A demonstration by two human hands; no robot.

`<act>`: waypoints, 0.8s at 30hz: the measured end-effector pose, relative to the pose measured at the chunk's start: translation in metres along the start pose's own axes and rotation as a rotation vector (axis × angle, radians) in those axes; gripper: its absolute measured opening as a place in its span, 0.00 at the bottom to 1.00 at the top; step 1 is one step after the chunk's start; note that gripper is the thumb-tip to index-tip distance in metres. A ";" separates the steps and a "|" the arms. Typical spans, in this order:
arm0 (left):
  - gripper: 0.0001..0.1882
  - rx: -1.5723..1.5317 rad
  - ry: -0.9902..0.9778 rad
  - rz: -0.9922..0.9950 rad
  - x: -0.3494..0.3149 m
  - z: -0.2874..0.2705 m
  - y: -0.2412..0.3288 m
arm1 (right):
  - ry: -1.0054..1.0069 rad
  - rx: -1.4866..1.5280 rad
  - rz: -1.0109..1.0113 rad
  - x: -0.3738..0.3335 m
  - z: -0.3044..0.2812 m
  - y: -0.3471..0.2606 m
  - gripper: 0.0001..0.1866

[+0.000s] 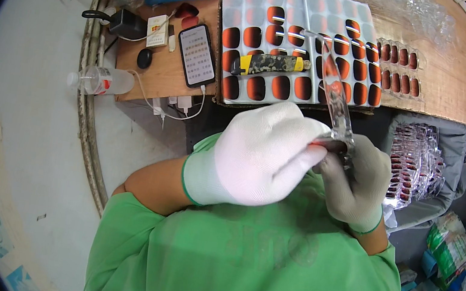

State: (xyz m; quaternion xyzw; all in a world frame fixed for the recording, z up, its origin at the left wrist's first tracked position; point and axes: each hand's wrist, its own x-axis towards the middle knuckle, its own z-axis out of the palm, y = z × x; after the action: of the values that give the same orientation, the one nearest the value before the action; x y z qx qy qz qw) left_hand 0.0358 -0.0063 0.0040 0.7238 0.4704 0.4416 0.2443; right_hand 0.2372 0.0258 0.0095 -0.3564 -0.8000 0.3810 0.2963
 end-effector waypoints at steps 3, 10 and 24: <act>0.04 -0.109 -0.047 -0.069 0.003 -0.008 -0.011 | 0.064 0.162 0.038 0.006 0.005 0.003 0.12; 0.08 -0.755 0.216 -0.461 -0.006 -0.014 -0.022 | -0.050 0.245 0.053 0.000 -0.009 0.034 0.08; 0.10 -0.949 0.226 -0.502 -0.001 -0.010 -0.043 | -0.081 0.558 0.159 0.004 -0.005 0.052 0.09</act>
State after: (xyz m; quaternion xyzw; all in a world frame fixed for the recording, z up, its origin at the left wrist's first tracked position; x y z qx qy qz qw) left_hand 0.0067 0.0111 -0.0248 0.3477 0.4013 0.6084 0.5898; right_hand 0.2560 0.0549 -0.0299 -0.3071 -0.6449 0.6224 0.3200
